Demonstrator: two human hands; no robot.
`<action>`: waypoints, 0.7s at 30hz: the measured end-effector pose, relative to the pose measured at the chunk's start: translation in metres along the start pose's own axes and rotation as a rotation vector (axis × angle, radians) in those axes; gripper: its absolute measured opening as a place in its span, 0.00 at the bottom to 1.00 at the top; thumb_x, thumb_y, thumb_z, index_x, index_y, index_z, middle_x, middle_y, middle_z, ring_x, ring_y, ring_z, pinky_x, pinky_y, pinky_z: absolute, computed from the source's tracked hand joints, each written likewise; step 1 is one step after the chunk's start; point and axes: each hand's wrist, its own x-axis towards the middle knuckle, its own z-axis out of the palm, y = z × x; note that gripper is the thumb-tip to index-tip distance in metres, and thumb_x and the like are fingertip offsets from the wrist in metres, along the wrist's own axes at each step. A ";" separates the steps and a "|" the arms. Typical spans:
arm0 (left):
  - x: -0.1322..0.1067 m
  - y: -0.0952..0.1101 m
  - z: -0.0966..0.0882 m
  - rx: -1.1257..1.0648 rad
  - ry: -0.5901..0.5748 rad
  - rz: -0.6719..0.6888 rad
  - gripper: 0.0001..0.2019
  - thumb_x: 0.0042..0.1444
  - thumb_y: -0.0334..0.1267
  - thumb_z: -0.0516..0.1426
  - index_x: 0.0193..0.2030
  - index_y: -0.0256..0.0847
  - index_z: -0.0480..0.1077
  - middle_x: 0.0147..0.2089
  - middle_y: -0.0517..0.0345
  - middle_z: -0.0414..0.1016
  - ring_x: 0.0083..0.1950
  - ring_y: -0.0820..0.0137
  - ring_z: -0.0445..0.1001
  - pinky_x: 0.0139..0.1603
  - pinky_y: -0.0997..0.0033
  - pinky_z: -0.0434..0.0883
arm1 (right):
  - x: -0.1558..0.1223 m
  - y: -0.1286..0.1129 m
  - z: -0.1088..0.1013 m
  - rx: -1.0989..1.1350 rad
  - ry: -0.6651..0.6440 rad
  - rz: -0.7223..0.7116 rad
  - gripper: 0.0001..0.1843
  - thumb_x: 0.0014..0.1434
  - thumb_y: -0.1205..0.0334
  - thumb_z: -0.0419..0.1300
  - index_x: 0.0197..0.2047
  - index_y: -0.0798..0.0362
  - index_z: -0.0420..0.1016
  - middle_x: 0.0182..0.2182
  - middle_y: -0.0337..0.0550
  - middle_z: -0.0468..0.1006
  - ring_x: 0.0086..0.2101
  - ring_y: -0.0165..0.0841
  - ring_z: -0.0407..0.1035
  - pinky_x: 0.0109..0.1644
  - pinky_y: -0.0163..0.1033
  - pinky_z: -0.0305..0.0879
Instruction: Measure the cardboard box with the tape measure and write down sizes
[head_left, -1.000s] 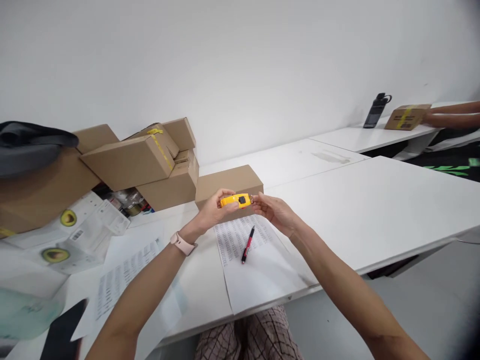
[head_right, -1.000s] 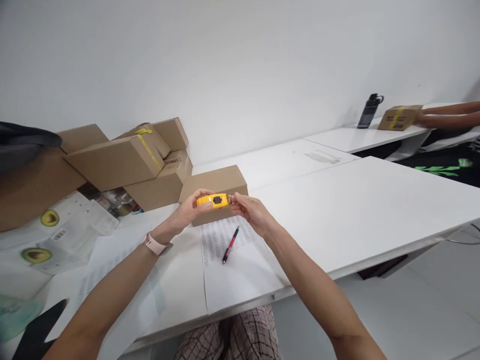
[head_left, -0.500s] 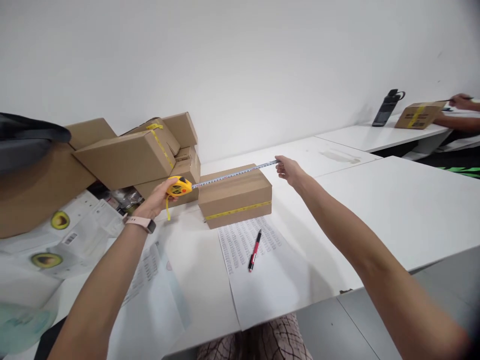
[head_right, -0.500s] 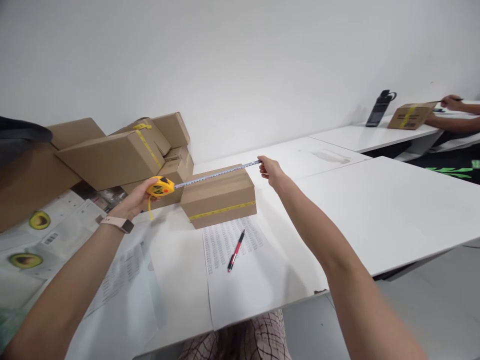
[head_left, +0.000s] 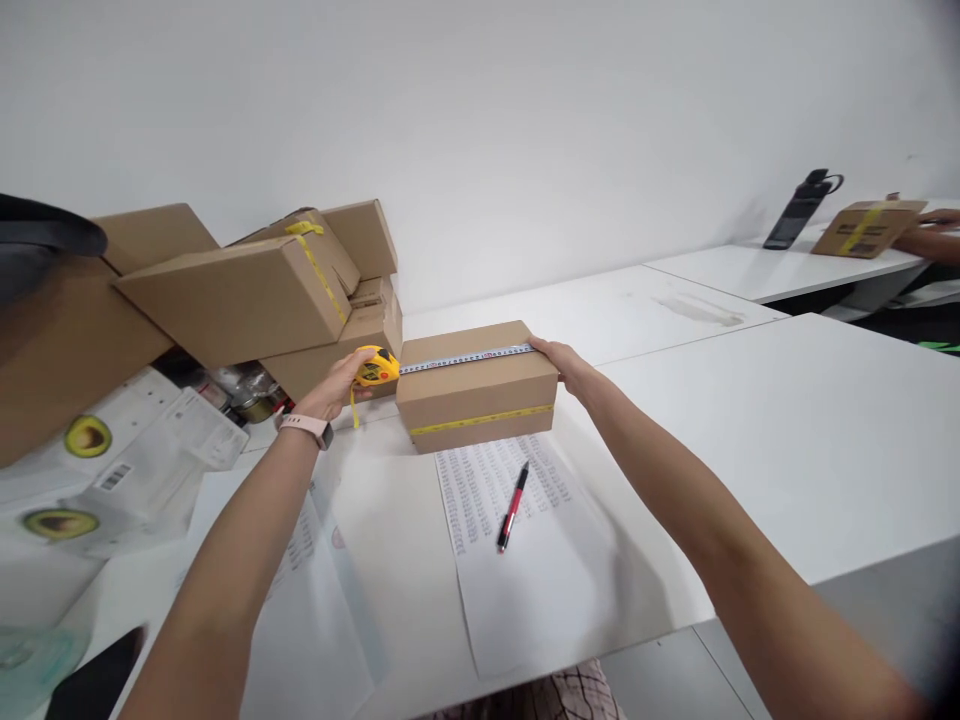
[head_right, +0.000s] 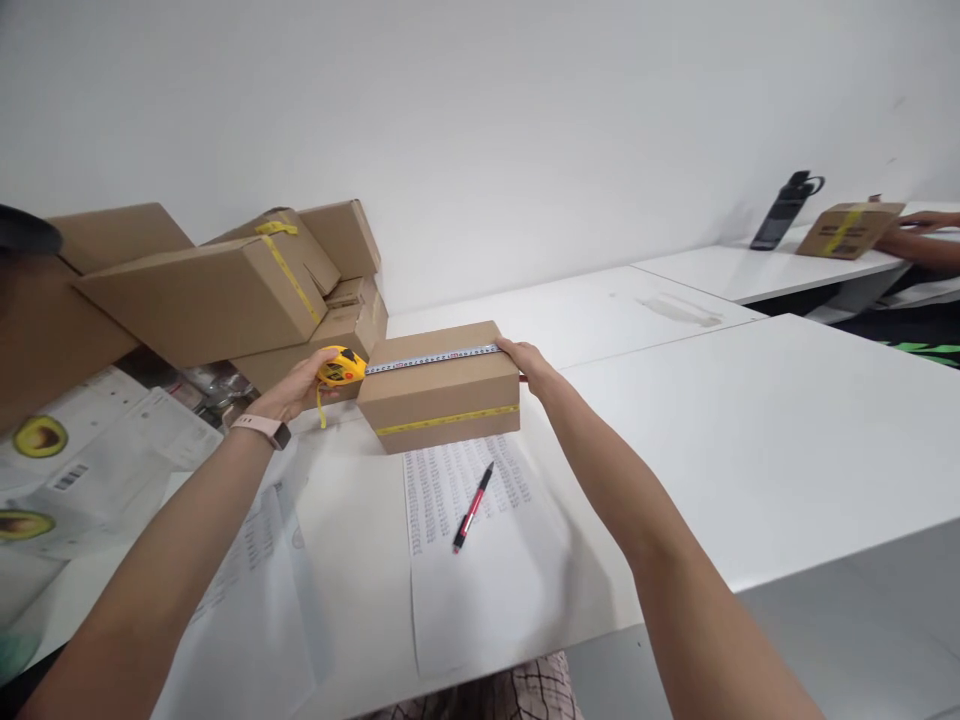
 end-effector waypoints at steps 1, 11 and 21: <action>0.000 -0.002 -0.001 -0.005 -0.003 -0.005 0.23 0.51 0.50 0.64 0.50 0.38 0.75 0.41 0.53 0.81 0.35 0.68 0.77 0.26 0.76 0.71 | 0.000 -0.001 0.000 -0.006 0.017 0.004 0.19 0.56 0.45 0.66 0.39 0.52 0.75 0.43 0.48 0.82 0.37 0.36 0.73 0.37 0.38 0.65; 0.000 -0.008 -0.003 -0.028 -0.018 -0.004 0.21 0.53 0.48 0.63 0.51 0.40 0.75 0.44 0.52 0.81 0.39 0.67 0.79 0.28 0.76 0.73 | -0.002 -0.004 0.001 -0.137 0.191 -0.123 0.23 0.54 0.48 0.70 0.22 0.51 0.65 0.25 0.42 0.73 0.28 0.31 0.64 0.32 0.38 0.58; -0.060 0.029 -0.017 0.061 -0.094 0.075 0.25 0.47 0.45 0.69 0.52 0.39 0.75 0.50 0.50 0.81 0.48 0.63 0.79 0.35 0.74 0.74 | -0.004 -0.040 -0.010 -0.111 0.243 -0.398 0.21 0.62 0.50 0.64 0.24 0.51 0.65 0.24 0.38 0.69 0.28 0.29 0.61 0.36 0.37 0.60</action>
